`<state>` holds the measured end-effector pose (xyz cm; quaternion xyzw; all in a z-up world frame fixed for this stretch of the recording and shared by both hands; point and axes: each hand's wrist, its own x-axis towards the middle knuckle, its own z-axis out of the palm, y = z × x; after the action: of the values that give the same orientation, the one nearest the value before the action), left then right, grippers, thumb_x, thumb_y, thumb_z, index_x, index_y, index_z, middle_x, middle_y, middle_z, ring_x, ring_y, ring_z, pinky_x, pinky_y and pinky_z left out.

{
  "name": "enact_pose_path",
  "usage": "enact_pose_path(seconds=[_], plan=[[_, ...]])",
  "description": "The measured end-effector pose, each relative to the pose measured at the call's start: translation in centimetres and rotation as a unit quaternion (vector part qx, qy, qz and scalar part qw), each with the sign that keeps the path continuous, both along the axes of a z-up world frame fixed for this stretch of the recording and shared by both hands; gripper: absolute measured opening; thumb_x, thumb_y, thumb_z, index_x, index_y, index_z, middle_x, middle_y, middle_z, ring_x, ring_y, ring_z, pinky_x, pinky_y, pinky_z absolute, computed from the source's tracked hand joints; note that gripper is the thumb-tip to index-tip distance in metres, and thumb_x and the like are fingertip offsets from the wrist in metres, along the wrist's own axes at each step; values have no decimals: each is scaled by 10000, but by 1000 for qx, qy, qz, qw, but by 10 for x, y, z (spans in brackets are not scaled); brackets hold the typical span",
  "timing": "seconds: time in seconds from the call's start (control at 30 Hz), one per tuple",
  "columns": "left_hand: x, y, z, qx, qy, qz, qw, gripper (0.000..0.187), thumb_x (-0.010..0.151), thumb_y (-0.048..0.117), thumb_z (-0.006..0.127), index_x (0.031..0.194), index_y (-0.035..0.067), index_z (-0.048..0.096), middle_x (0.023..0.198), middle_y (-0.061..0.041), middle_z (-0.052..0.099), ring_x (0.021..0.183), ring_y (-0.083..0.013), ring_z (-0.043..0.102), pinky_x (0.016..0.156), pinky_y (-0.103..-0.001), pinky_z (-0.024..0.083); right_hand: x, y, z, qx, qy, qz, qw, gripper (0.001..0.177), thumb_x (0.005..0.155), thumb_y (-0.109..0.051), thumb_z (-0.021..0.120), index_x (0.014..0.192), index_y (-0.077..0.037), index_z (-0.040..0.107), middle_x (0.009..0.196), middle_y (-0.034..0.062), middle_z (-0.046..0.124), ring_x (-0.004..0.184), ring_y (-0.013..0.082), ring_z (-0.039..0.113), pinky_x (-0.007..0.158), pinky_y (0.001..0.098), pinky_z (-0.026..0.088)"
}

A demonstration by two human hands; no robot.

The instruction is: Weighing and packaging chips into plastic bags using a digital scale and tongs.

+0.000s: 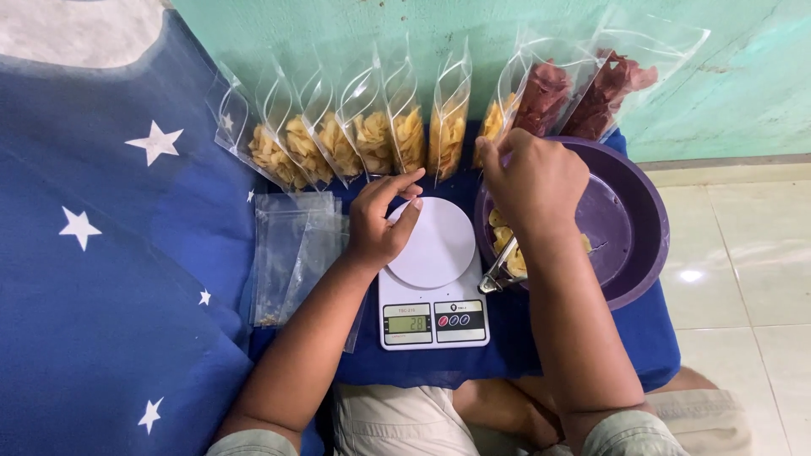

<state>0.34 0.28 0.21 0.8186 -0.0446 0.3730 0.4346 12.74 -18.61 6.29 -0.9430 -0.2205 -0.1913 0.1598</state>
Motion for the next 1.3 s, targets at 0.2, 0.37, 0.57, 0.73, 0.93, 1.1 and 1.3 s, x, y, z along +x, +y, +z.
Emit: enact_pose_path(seconds=[0.2, 0.37, 0.57, 0.73, 0.93, 1.1, 1.3], plan=[[1, 2, -2, 4, -4, -4, 1000, 322, 914, 156, 694, 1225, 113, 765, 918, -59, 774, 853, -244, 759, 866, -395, 554, 16, 6, -28, 8, -131, 4, 991, 282, 891, -451, 675, 683, -261, 661, 523, 16, 581, 506, 286, 665, 490, 388, 524], [0, 2, 0, 18, -18, -1, 1000, 323, 898, 148, 718, 1216, 124, 769, 894, -41, 769, 824, -237, 753, 846, -382, 556, -5, -1, 9, 76, -192, 76, 976, 247, 851, -250, 681, 633, -205, 572, 553, 4, 551, 519, 254, 624, 492, 335, 480], [-1, -1, 4, 20, -33, 1, 999, 386, 887, 250, 766, 1250, 119, 752, 924, -55, 768, 848, -243, 751, 859, -395, 560, -33, -24, 36, 193, -190, 177, 946, 253, 917, -120, 714, 686, -131, 610, 662, 72, 582, 636, 322, 643, 547, 381, 491], [-2, 0, 6, -19, -33, -55, 998, 731, 813, 518, 849, 1376, 85, 672, 1124, -136, 748, 1003, -294, 746, 939, -430, 565, -63, -36, 37, 284, -92, 250, 921, 164, 971, -107, 721, 824, -34, 732, 791, 213, 667, 748, 465, 676, 649, 484, 533], [-4, -1, 6, -102, 5, -156, 982, 960, 874, 801, 612, 1499, 75, 559, 1301, -194, 690, 1122, -361, 718, 999, -480, 542, -93, -25, 1, 366, -17, 279, 888, 137, 969, -130, 726, 925, -1, 738, 905, 246, 712, 871, 527, 694, 730, 524, 567], [-11, 0, 13, -173, 52, -191, 965, 460, 1017, 381, 662, 1337, 51, 693, 1212, -189, 739, 1143, -333, 707, 1017, -472, 534, -91, -23, -18, 305, -143, 250, 908, 160, 968, -148, 728, 1078, -37, 761, 1026, 178, 744, 975, 437, 711, 926, 518, 544], [-5, 3, -8, -201, 66, -192, 958, 343, 959, 293, 788, 1177, 33, 738, 1006, -125, 757, 1026, -180, 691, 956, -405, 557, -114, -34, -40, 256, -217, 179, 925, 424, 1010, -316, 667, 1277, 14, 672, 1243, 203, 683, 1241, 422, 622, 1173, 550, 327]])
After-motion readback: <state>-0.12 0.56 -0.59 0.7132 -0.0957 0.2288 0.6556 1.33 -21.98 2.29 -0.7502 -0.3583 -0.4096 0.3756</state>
